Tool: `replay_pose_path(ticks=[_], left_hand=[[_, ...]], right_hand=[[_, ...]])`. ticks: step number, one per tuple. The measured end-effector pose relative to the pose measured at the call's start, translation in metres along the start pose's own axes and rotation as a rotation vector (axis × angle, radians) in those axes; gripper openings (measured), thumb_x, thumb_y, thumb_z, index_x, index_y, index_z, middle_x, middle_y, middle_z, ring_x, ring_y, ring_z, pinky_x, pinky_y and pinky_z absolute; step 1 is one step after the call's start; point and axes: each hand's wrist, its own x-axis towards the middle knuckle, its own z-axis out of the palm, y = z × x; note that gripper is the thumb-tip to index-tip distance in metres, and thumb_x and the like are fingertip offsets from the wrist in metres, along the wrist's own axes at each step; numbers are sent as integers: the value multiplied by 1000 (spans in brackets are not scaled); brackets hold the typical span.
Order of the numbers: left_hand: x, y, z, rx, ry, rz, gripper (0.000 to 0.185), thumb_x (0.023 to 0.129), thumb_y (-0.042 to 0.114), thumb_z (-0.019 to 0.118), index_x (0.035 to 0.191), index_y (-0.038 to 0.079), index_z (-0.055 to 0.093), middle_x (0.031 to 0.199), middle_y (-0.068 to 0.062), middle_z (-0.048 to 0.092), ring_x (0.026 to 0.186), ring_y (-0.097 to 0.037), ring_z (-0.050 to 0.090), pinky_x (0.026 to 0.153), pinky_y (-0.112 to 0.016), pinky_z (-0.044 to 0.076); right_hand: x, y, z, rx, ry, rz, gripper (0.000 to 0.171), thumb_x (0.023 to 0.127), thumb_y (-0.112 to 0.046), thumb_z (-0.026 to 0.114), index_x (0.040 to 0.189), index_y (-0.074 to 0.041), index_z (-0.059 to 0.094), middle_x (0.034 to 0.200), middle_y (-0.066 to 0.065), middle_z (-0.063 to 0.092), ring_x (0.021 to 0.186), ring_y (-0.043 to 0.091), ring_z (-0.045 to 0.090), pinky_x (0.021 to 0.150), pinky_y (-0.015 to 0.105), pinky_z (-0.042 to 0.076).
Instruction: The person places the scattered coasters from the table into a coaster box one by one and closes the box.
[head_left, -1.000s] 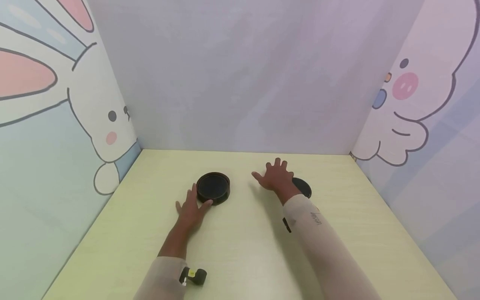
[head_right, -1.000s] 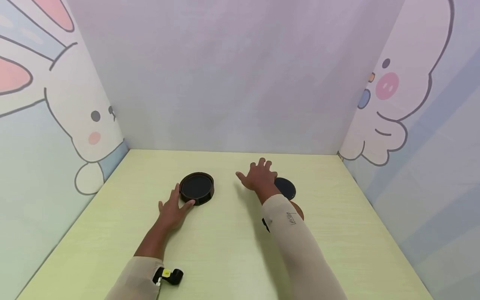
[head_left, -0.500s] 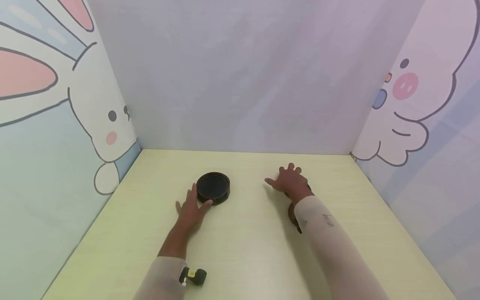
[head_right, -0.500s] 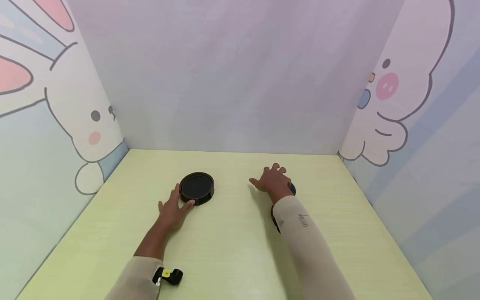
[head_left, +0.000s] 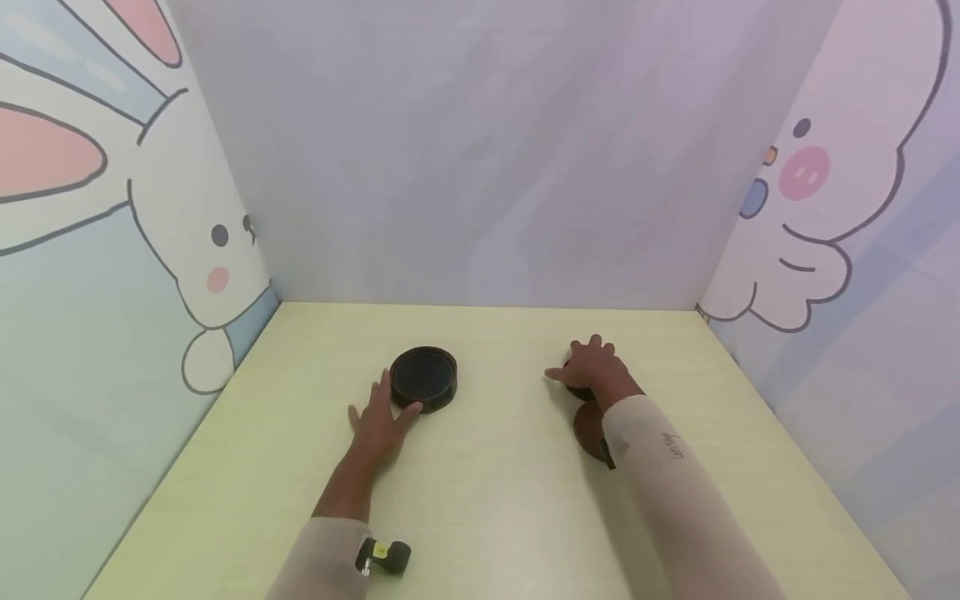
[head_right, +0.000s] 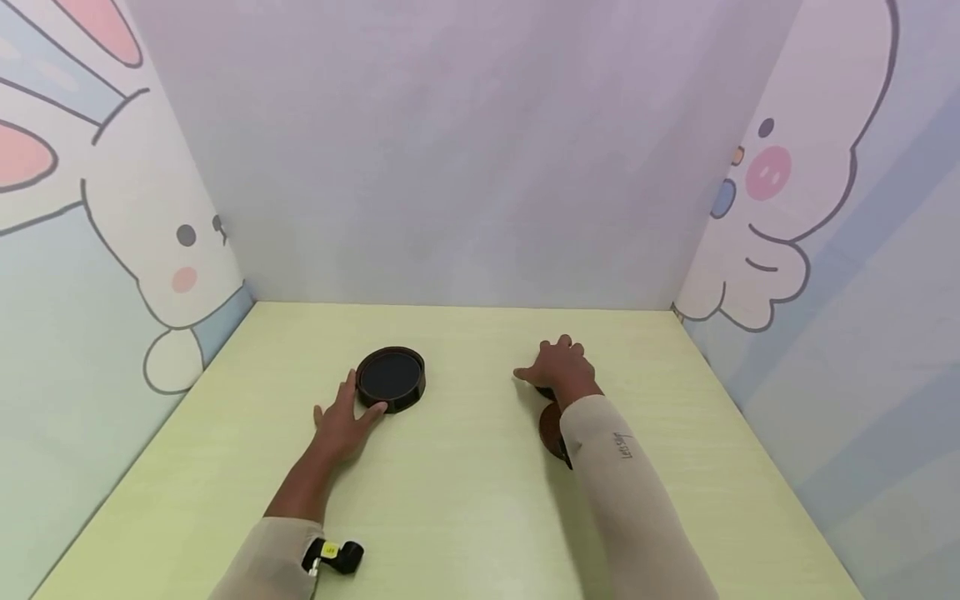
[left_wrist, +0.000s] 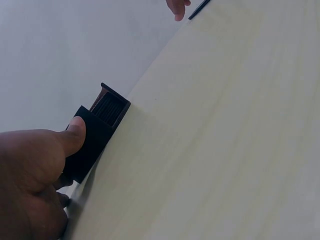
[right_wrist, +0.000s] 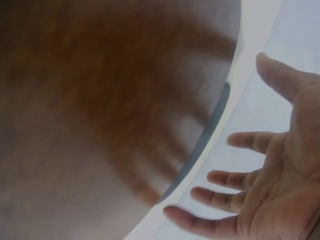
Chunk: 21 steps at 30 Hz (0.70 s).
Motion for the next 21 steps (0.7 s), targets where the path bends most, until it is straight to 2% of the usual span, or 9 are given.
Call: replay_pose_path(ticks=[4, 10, 16, 21], left_hand=[[0, 0, 1, 0, 1, 4, 97, 112, 47, 59, 176, 5, -1, 182, -30, 6, 170, -50, 7, 131, -73, -18], [1, 0, 0, -1, 1, 2, 97, 112, 47, 59, 176, 5, -1, 182, -29, 6, 170, -49, 6, 131, -74, -18], [1, 1, 0, -7, -1, 3, 97, 112, 46, 60, 176, 5, -1, 182, -28, 7, 170, -50, 7, 131, -74, -18], [0, 1, 0, -13, -1, 2, 97, 112, 46, 59, 176, 6, -1, 182, -28, 7, 170, -49, 7, 131, -73, -18]], right_hand=[[2, 9, -3, 40, -24, -4, 95, 94, -62, 72, 162, -3, 43, 157, 36, 35, 144, 57, 36, 114, 73, 45], [0, 21, -10, 94, -91, -4, 104, 89, -54, 81, 170, -7, 35, 163, 36, 32, 149, 58, 34, 114, 77, 43], [-4, 24, -16, 104, -139, 3, 107, 86, -49, 85, 171, -9, 34, 167, 35, 32, 150, 55, 37, 114, 69, 47], [-5, 25, -17, 109, -147, -23, 102, 86, -43, 87, 167, -6, 38, 163, 34, 39, 141, 51, 45, 109, 64, 51]])
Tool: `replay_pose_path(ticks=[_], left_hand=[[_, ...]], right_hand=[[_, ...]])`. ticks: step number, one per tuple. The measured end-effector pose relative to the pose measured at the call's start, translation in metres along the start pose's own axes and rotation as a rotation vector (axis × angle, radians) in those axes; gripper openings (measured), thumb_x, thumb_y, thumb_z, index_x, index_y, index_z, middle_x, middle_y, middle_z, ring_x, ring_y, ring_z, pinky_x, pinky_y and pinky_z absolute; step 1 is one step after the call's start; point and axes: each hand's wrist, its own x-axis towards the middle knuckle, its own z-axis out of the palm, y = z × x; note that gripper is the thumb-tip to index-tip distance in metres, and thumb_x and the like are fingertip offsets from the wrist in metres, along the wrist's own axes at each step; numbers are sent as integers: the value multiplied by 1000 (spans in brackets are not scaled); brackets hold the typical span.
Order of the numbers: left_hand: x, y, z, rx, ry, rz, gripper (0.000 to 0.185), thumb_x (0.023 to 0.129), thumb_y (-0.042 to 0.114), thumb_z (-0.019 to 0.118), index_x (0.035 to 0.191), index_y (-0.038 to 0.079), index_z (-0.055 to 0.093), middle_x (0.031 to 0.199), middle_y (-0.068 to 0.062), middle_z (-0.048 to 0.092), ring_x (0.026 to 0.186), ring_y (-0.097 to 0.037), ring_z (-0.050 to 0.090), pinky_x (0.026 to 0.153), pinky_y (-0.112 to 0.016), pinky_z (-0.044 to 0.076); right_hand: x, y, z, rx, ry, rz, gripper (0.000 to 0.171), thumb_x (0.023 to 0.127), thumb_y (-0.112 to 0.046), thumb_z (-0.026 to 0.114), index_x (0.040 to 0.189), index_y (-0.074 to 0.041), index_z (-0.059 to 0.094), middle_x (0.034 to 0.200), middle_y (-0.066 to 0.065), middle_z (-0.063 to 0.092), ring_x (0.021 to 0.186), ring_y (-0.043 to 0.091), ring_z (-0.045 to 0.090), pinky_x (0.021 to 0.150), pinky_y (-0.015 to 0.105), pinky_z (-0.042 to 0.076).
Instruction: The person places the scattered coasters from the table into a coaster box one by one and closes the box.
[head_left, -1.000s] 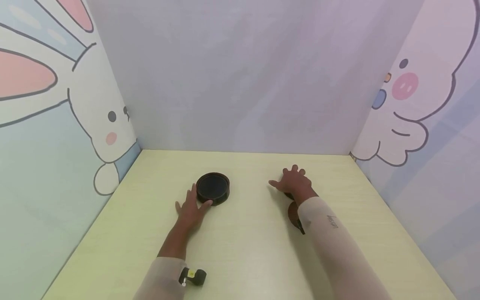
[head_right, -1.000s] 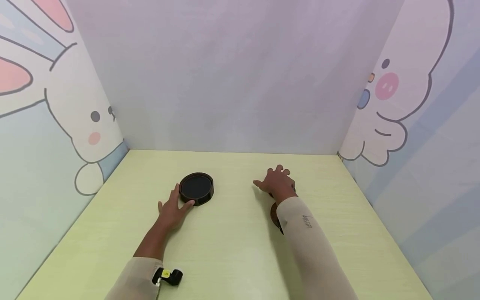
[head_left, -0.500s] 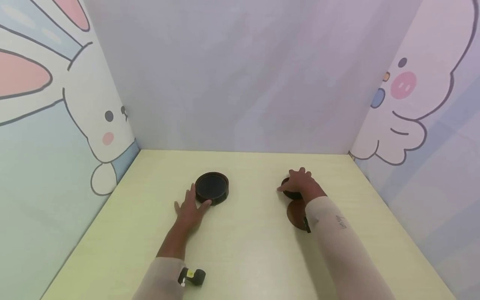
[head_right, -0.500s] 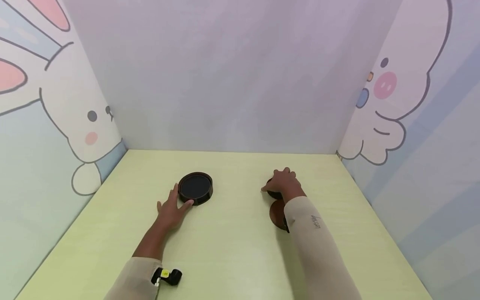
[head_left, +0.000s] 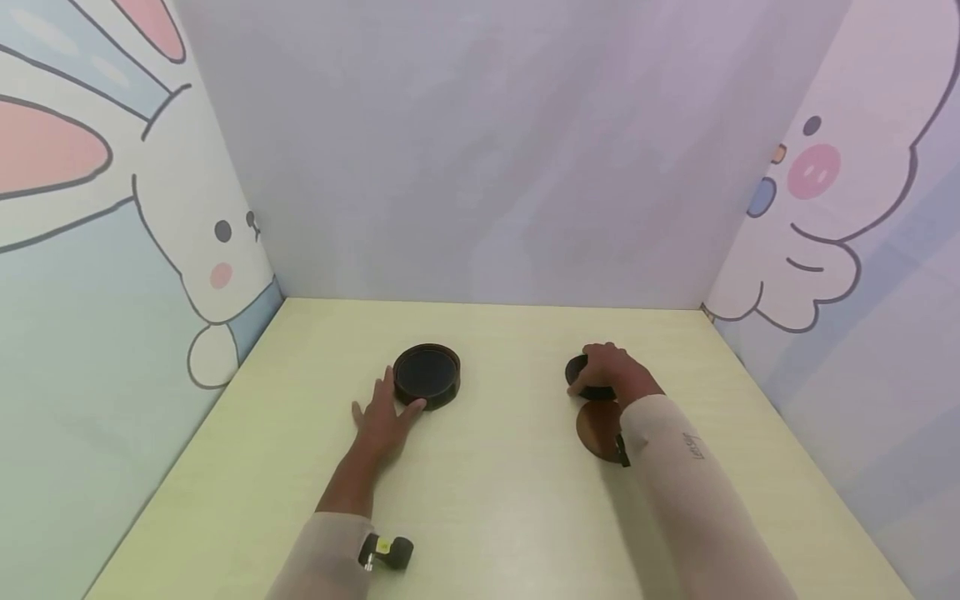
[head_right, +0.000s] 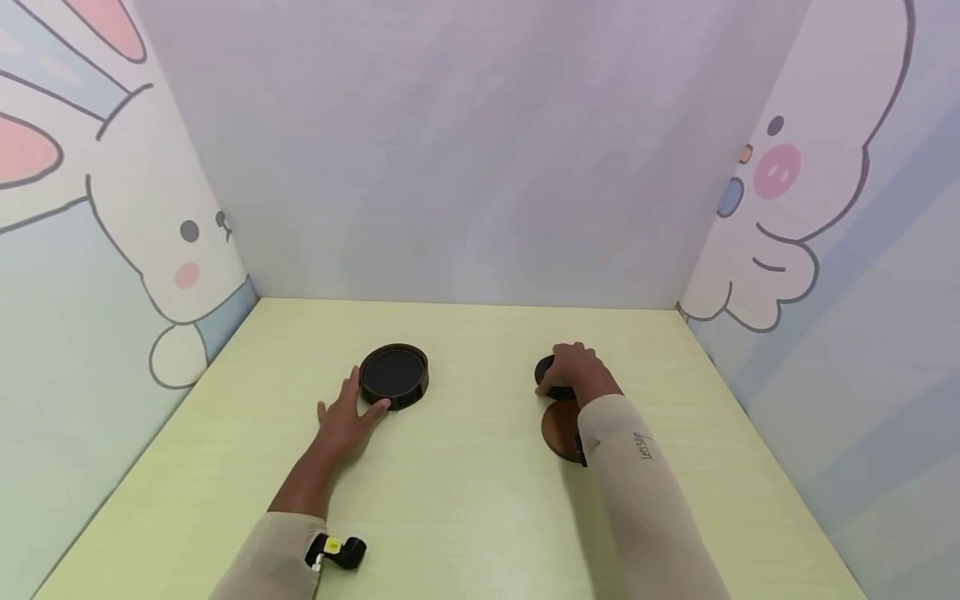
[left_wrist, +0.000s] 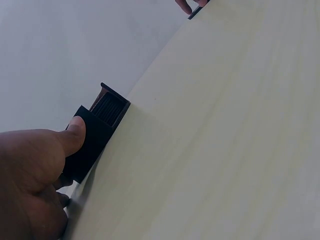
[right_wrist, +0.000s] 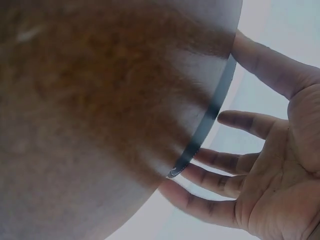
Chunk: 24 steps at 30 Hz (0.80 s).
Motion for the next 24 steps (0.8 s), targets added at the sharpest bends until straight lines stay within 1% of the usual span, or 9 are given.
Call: replay_pose_path(ticks=[2, 9, 16, 24], left_hand=[[-1, 1, 0, -4, 1, 1, 97, 112, 46, 59, 176, 6, -1, 182, -28, 6, 170, -50, 7, 131, -73, -19], [-3, 1, 0, -15, -1, 6, 96, 112, 47, 58, 176, 6, -1, 182, -29, 4, 170, -50, 5, 131, -73, -20], [-3, 0, -1, -21, 4, 15, 96, 112, 47, 59, 176, 5, 0, 182, -30, 4, 170, -51, 5, 131, -73, -20], [-4, 0, -2, -19, 0, 5, 96, 112, 46, 59, 176, 6, -1, 182, -29, 5, 170, -50, 6, 131, -72, -20]], right_hand=[[0, 0, -1, -7, -1, -25, 100, 87, -41, 86, 166, -3, 39, 162, 34, 40, 140, 52, 46, 109, 66, 51], [-1, 1, -1, -63, 8, -78, 96, 90, -41, 84, 165, -2, 41, 163, 34, 42, 144, 53, 44, 113, 68, 49], [-3, -2, -1, -78, 2, -87, 94, 91, -42, 83, 165, -2, 42, 162, 33, 43, 144, 52, 44, 112, 68, 49], [1, 0, 1, -90, 12, -95, 90, 90, -42, 83, 162, -3, 46, 157, 31, 47, 140, 51, 45, 108, 67, 51]])
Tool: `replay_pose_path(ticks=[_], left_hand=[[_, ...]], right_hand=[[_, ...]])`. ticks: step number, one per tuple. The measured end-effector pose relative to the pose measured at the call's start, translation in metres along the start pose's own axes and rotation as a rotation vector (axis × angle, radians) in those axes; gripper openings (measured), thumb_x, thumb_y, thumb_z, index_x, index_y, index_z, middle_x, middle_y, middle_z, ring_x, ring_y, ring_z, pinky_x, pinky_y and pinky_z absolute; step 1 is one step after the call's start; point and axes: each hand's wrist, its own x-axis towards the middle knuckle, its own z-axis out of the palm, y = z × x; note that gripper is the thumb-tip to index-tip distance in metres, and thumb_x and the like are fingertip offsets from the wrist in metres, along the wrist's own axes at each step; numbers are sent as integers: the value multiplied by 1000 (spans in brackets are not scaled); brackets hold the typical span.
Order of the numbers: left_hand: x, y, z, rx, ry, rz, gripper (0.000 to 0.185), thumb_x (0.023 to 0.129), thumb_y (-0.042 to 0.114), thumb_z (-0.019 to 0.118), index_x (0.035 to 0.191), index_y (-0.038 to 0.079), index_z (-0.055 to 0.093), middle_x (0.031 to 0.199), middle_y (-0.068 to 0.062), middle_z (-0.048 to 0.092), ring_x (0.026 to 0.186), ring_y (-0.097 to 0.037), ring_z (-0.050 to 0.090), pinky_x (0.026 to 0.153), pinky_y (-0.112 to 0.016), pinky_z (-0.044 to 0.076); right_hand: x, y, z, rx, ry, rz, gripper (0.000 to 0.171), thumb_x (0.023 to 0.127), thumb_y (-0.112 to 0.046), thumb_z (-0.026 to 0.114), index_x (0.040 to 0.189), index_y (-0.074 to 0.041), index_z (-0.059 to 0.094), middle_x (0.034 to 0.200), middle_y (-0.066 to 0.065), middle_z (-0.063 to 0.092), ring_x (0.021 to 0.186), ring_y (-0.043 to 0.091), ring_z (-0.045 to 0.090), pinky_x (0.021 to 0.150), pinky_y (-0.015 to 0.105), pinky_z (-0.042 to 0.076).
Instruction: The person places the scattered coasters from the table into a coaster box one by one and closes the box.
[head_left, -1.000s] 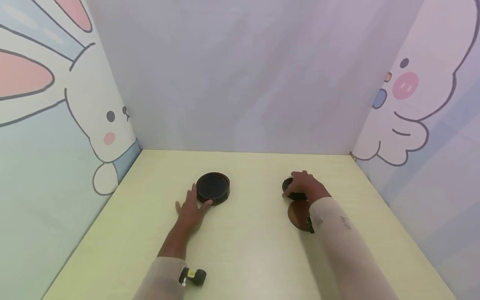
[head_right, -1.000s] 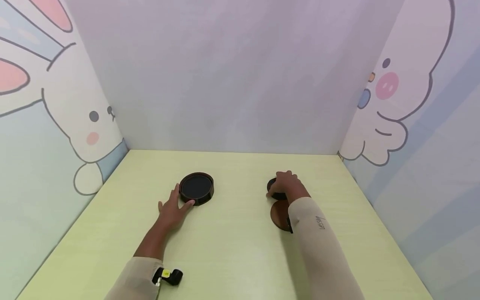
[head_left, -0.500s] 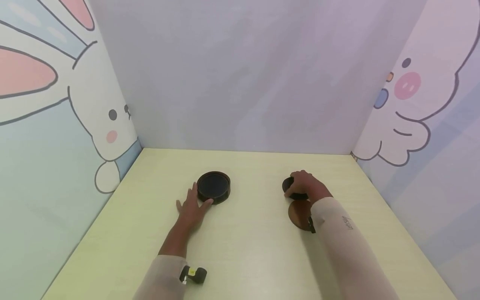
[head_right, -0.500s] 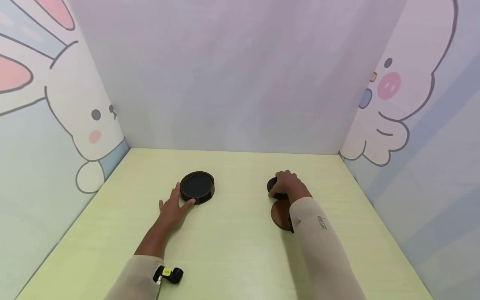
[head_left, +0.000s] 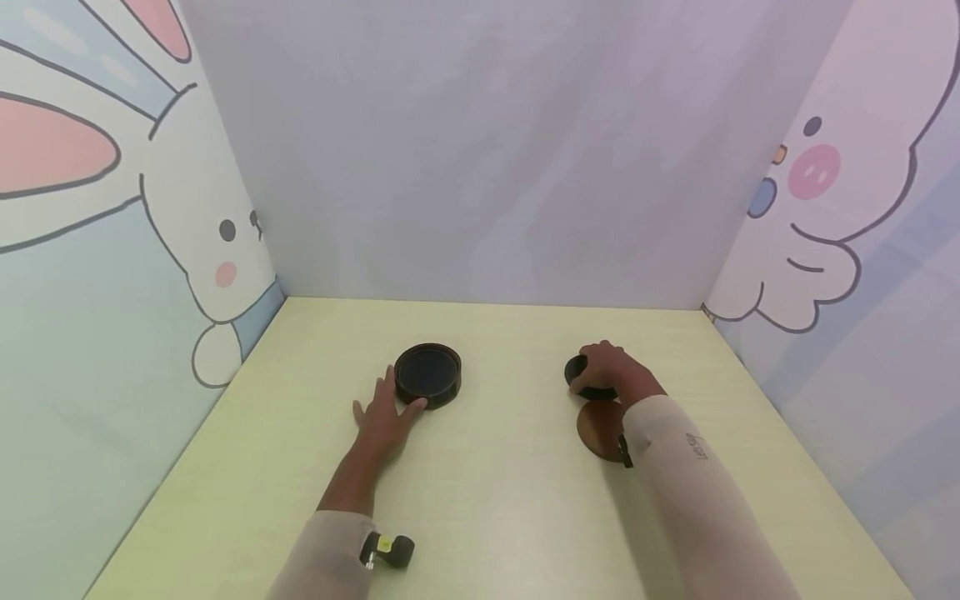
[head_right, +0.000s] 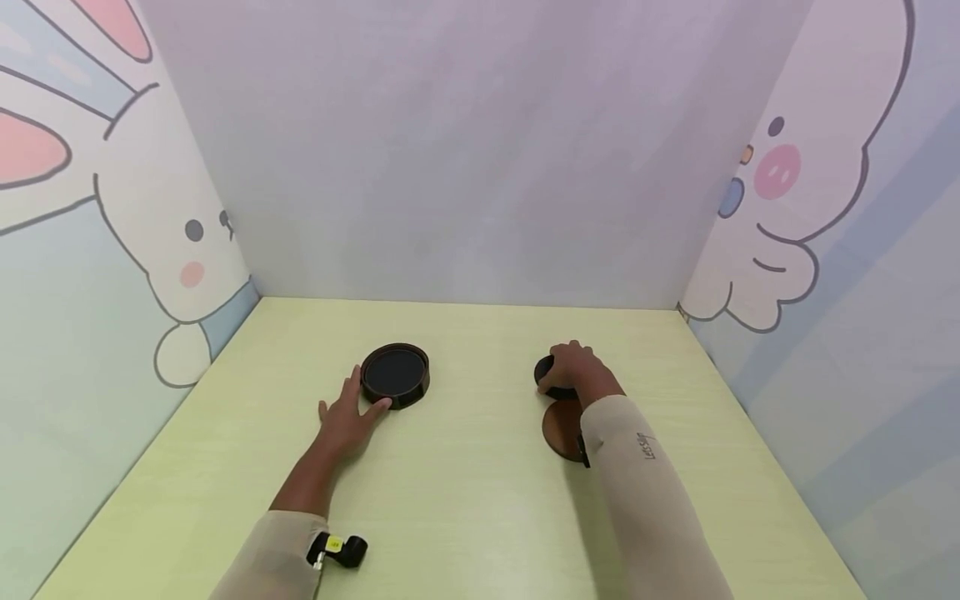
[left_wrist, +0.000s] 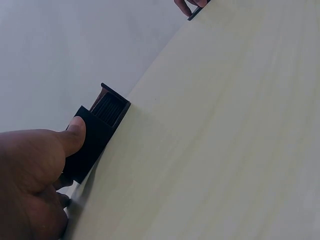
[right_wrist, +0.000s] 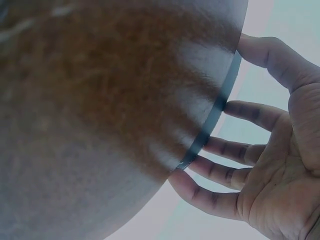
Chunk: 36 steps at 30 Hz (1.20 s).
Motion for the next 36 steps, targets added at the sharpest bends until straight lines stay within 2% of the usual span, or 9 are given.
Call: replay_pose_path(ticks=[12, 21, 36], left_hand=[[0, 1, 0, 2, 0, -13, 96, 112, 46, 60, 176, 7, 0, 182, -28, 5, 170, -50, 6, 132, -72, -19], [1, 1, 0, 6, -4, -15, 96, 112, 44, 60, 176, 7, -1, 182, -29, 5, 169, -51, 8, 132, -72, -19], [1, 0, 1, -1, 0, -16, 96, 111, 45, 60, 176, 7, 0, 182, -29, 5, 169, -52, 9, 132, -72, -19]], right_hand=[[2, 1, 0, -2, 30, 18, 86, 87, -43, 78, 158, -4, 51, 148, 31, 49, 134, 49, 47, 103, 65, 53], [5, -1, 1, -20, 67, 11, 83, 89, -46, 65, 160, -7, 50, 146, 30, 46, 134, 49, 43, 104, 66, 51], [10, -28, 1, -57, 145, -60, 82, 93, -53, 64, 162, -11, 50, 150, 29, 46, 133, 46, 45, 101, 64, 53]])
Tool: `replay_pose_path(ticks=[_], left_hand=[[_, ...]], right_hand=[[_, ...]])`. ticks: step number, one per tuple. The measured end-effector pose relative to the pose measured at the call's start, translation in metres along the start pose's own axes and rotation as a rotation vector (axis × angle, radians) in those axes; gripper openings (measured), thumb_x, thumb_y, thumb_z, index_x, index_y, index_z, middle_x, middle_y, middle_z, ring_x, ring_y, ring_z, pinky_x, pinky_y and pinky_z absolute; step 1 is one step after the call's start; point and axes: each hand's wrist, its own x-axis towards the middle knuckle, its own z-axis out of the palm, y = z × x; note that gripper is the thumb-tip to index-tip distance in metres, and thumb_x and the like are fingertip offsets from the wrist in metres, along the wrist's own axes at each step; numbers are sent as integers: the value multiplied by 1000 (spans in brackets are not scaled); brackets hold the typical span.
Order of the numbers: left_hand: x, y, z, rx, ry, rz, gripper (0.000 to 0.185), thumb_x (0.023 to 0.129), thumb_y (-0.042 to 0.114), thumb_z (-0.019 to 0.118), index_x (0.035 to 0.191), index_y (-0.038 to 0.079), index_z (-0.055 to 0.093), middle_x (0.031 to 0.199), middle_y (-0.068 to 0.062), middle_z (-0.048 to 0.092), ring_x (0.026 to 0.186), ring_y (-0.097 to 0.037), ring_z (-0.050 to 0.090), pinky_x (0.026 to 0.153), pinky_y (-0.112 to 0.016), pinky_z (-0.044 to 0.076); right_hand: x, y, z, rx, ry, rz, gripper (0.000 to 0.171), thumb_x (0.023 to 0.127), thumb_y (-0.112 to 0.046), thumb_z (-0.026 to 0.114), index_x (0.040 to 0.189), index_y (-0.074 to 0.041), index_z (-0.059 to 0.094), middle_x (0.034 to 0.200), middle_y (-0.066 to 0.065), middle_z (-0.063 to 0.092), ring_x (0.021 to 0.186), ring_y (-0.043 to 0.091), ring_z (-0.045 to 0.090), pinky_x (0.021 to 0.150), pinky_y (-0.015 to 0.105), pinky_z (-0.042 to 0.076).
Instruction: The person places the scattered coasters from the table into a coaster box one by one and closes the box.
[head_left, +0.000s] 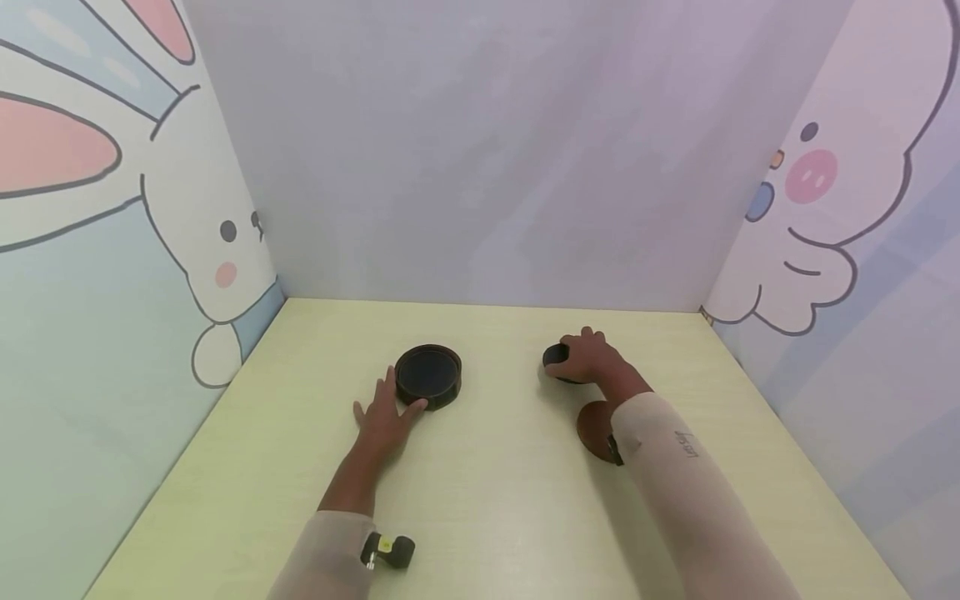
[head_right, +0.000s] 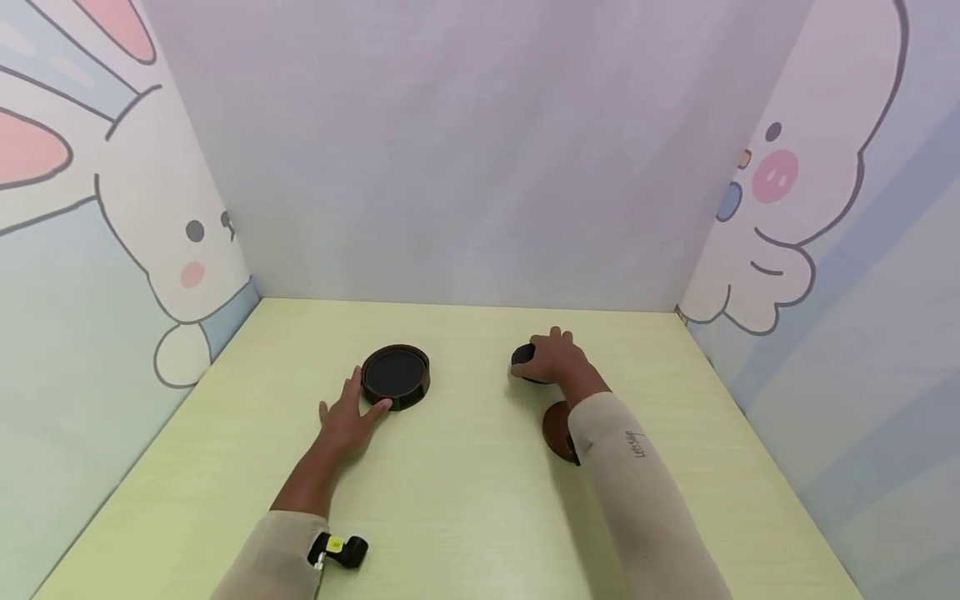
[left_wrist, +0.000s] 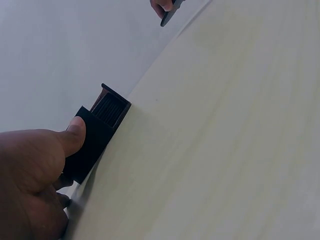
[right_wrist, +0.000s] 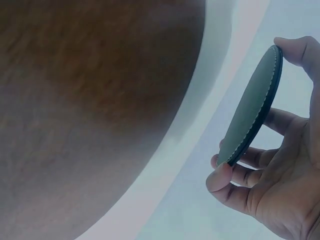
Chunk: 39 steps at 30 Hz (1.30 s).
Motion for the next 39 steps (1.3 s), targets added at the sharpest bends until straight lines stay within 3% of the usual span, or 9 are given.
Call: replay_pose_path(ticks=[17, 29, 39], left_hand=[[1, -2, 0, 8, 1, -4, 97, 112, 45, 60, 176, 7, 0, 182, -29, 5, 169, -53, 10, 132, -72, -18], [-1, -3, 0, -6, 5, 8, 96, 112, 45, 60, 176, 7, 0, 182, -29, 5, 169, -53, 9, 132, -72, -19], [-2, -1, 0, -4, 11, 20, 96, 112, 45, 60, 176, 6, 1, 181, -30, 6, 168, -54, 10, 132, -73, -17]], right_hand=[[-2, -44, 8, -12, 163, -156, 84, 86, -56, 71, 159, -15, 57, 133, 20, 52, 118, 35, 50, 85, 52, 57], [2, -71, 23, 69, 224, -221, 83, 89, -56, 75, 161, -20, 56, 134, 16, 50, 119, 32, 49, 89, 52, 57], [11, -82, 39, 209, 226, -236, 81, 91, -57, 76, 160, -20, 56, 140, 17, 50, 123, 34, 51, 97, 53, 57]])
